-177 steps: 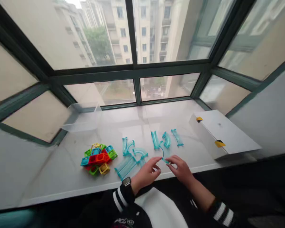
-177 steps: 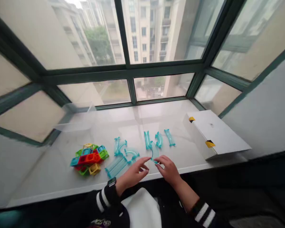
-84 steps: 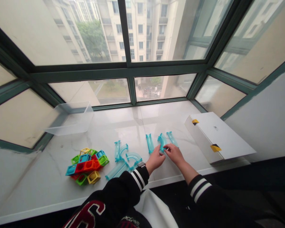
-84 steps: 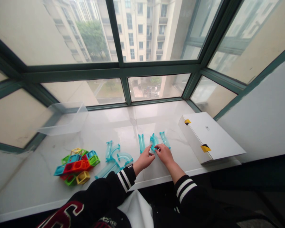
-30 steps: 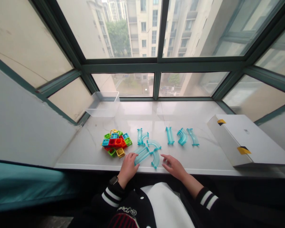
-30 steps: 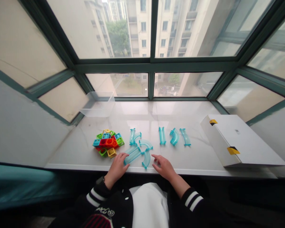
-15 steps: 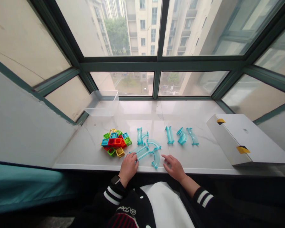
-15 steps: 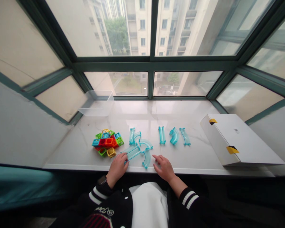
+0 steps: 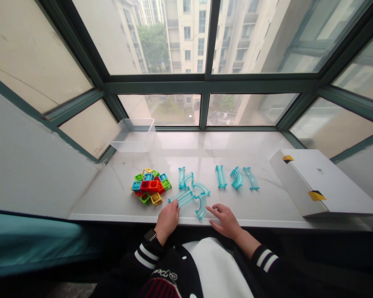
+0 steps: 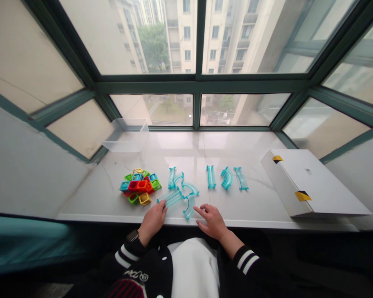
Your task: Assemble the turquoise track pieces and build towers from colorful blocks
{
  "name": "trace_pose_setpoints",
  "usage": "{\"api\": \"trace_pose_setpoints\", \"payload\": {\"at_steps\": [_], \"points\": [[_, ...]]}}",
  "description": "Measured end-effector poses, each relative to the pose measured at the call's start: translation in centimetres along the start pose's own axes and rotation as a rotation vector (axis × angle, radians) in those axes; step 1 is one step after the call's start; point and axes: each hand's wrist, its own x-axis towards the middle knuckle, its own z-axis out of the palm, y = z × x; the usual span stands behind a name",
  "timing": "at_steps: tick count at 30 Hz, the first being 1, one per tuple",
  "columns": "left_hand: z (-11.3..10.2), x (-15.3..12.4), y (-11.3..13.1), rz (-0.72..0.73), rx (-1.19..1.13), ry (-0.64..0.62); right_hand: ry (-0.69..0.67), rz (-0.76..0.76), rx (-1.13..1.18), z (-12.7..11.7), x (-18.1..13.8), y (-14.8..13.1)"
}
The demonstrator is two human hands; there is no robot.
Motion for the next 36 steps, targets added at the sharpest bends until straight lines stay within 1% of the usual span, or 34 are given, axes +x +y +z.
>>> {"api": "trace_pose_setpoints", "payload": {"at_steps": [4,8,11,13,16,18,21,24,29,33,36], "points": [[-0.3,-0.1,0.4,-0.022,-0.026,-0.045,-0.017,-0.044,-0.009,0.4,0.2,-0.8],[-0.5,-0.2,0.6,-0.004,-0.067,0.002,-0.033,-0.039,-0.046,1.0,0.7,-1.5],[-0.7,-0.2,0.4,-0.004,-0.096,0.000,-0.031,-0.011,-0.054,1.3,0.9,-1.5],[-0.9,-0.2,0.1,-0.019,-0.147,-0.007,-0.025,-0.002,-0.046,1.3,1.0,-1.5],[-1.2,0.1,-0.3,-0.078,-0.250,-0.006,-0.008,-0.004,-0.035,1.3,0.9,-1.4],[-1.4,0.2,-0.5,-0.112,-0.311,0.016,0.003,-0.005,-0.032,1.4,0.9,-1.3],[-1.7,0.2,-0.4,-0.134,-0.399,0.091,0.008,-0.004,-0.034,1.5,0.8,-1.2],[-2.0,0.2,-0.2,-0.146,-0.504,0.159,-0.017,-0.018,-0.050,1.6,0.8,-1.1],[-2.0,0.3,0.2,-0.156,-0.667,0.203,-0.082,-0.089,-0.018,1.3,1.4,-1.8],[-1.6,0.2,0.6,-0.142,-0.746,0.196,-0.137,-0.137,0.042,1.0,2.7,-3.1],[-1.5,0.0,1.1,-0.141,-0.823,0.166,-0.144,-0.150,0.077,0.9,3.6,-3.7]]}}
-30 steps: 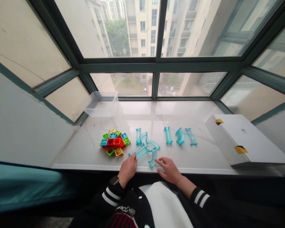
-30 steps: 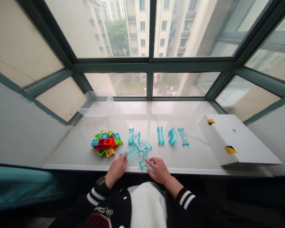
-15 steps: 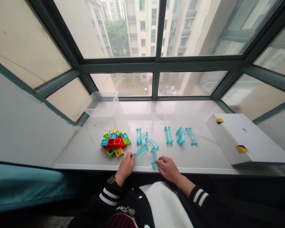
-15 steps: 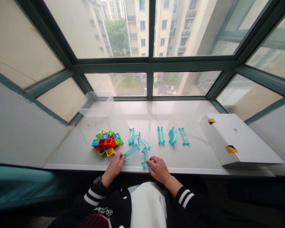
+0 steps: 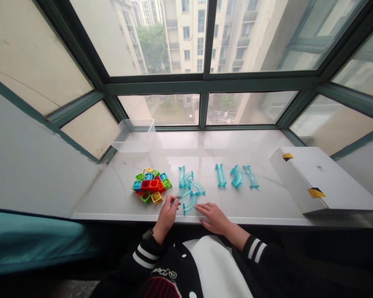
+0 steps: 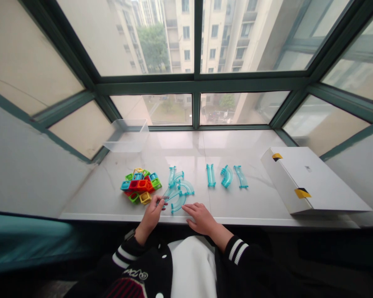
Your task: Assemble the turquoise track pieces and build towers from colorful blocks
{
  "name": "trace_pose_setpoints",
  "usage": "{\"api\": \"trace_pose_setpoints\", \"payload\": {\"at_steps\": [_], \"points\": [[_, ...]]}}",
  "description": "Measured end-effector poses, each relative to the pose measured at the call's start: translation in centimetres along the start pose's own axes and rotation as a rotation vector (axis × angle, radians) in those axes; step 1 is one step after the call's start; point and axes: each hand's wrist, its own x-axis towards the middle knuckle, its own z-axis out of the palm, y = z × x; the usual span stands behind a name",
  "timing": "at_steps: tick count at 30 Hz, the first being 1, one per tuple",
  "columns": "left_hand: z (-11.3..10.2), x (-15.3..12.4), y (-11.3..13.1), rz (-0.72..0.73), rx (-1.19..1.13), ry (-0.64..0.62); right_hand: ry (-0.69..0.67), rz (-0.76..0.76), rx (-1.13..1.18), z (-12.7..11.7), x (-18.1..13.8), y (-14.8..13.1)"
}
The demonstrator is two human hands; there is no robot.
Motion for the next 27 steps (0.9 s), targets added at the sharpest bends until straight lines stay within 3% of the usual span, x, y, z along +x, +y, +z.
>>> {"api": "trace_pose_setpoints", "payload": {"at_steps": [5,13,18,23,27], "points": [[0.7,-0.2,1.2,-0.036,-0.083,-0.065,0.086,0.037,0.098,-1.1,0.5,-0.2],[3.4,0.3,3.9,-0.070,-0.225,-0.224,0.294,0.056,0.291,-5.6,0.8,-2.1],[4.9,1.0,5.6,0.088,-0.061,-0.277,0.366,-0.006,0.318,-7.4,0.7,-3.2],[5.7,1.3,7.7,0.362,0.098,-0.314,0.372,-0.050,0.283,-8.1,1.0,-3.4],[6.3,0.9,8.5,0.391,0.111,-0.317,0.430,-0.041,0.239,-7.9,1.0,-3.0]]}}
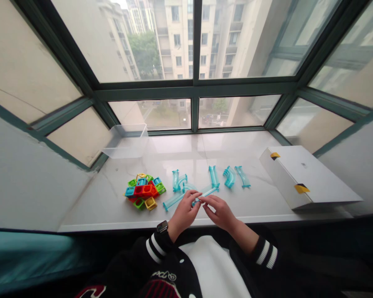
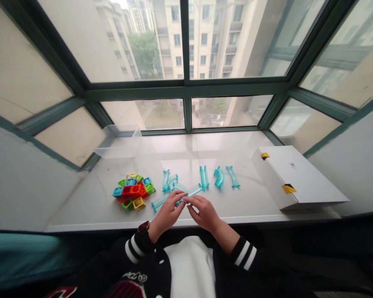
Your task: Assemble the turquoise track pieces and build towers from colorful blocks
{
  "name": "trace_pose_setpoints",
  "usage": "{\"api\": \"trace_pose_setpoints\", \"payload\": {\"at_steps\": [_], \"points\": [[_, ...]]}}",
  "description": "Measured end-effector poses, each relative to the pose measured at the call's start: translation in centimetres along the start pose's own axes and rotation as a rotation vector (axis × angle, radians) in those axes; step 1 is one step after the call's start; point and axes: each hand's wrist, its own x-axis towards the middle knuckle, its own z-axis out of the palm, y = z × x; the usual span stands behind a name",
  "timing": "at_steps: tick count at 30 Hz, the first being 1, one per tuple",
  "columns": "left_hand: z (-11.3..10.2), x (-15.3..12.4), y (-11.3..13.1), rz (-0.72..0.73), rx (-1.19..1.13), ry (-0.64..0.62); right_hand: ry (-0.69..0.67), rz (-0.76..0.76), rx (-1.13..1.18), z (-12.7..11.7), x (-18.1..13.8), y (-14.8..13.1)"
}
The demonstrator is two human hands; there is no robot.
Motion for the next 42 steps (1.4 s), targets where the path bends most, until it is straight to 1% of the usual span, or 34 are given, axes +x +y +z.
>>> {"api": "trace_pose_setpoints", "payload": {"at_steps": [6,11,14,18,24,27,31,36,39,42], "points": [[0.5,-0.4,-0.2,-0.037,-0.047,-0.006,0.037,0.074,-0.061,0.0,-0.4,0.6],[0.8,-0.4,-1.1,-0.172,-0.113,0.058,0.063,0.115,-0.114,-0.3,-0.5,0.9],[0.8,-0.3,-1.2,-0.224,-0.095,0.033,0.058,0.118,-0.120,-0.3,-0.7,1.0],[0.7,-0.1,-0.8,-0.255,-0.084,0.023,0.062,0.131,-0.137,-0.5,-0.9,1.3],[1.5,-0.1,-1.3,-0.310,-0.270,-0.032,0.041,0.147,-0.125,-1.0,-1.2,1.8],[2.1,-0.1,-1.9,-0.322,-0.345,-0.032,0.023,0.143,-0.094,-1.2,-1.3,1.8],[2.9,-0.2,-2.7,-0.307,-0.382,-0.012,0.007,0.153,-0.046,-1.3,-1.5,1.7],[3.6,0.1,-3.4,-0.312,-0.367,-0.002,0.003,0.185,-0.030,-0.9,-2.1,2.2],[3.9,0.4,-3.4,-0.323,-0.348,-0.008,0.026,0.188,-0.039,-0.8,-2.4,2.7],[4.1,0.9,-3.0,-0.303,-0.279,0.007,0.059,0.203,-0.090,-1.0,-2.3,3.3]]}}
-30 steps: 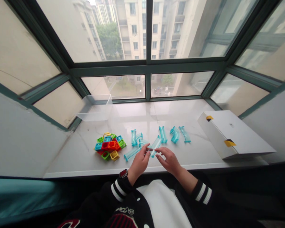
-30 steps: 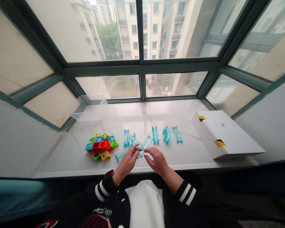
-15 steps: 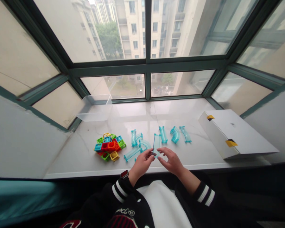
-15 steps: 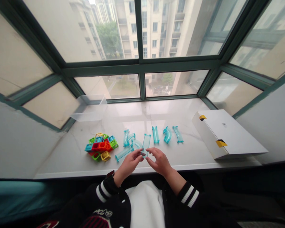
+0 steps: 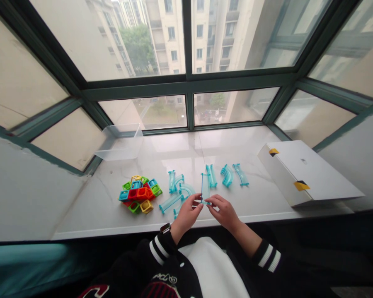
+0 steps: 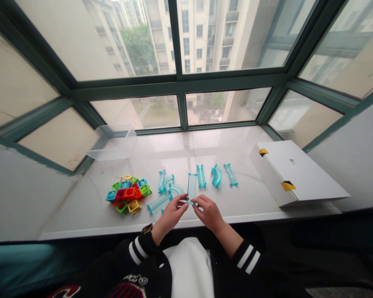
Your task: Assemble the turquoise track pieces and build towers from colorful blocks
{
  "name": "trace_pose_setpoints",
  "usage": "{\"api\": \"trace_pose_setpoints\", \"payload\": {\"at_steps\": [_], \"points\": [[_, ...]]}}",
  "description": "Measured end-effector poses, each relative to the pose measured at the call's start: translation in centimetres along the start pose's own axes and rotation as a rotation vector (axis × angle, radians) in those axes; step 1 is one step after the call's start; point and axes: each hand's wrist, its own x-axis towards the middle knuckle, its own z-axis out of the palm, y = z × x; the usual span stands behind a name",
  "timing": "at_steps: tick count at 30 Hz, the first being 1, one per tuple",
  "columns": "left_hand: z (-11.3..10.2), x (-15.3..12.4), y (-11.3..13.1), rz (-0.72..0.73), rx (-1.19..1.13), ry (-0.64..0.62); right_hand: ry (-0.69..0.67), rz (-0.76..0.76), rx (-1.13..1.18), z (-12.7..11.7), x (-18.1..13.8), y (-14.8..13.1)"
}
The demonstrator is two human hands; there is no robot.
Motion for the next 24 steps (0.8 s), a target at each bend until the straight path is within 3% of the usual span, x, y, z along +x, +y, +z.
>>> {"api": "trace_pose_setpoints", "payload": {"at_steps": [13,24], "points": [[2.6,4.6,1.4,0.065,0.082,-0.098,0.050,0.127,-0.180,-2.4,3.0,4.3],[4.5,8.6,0.3,0.036,0.132,-0.106,0.027,0.290,-0.304,-2.6,5.2,6.2]]}}
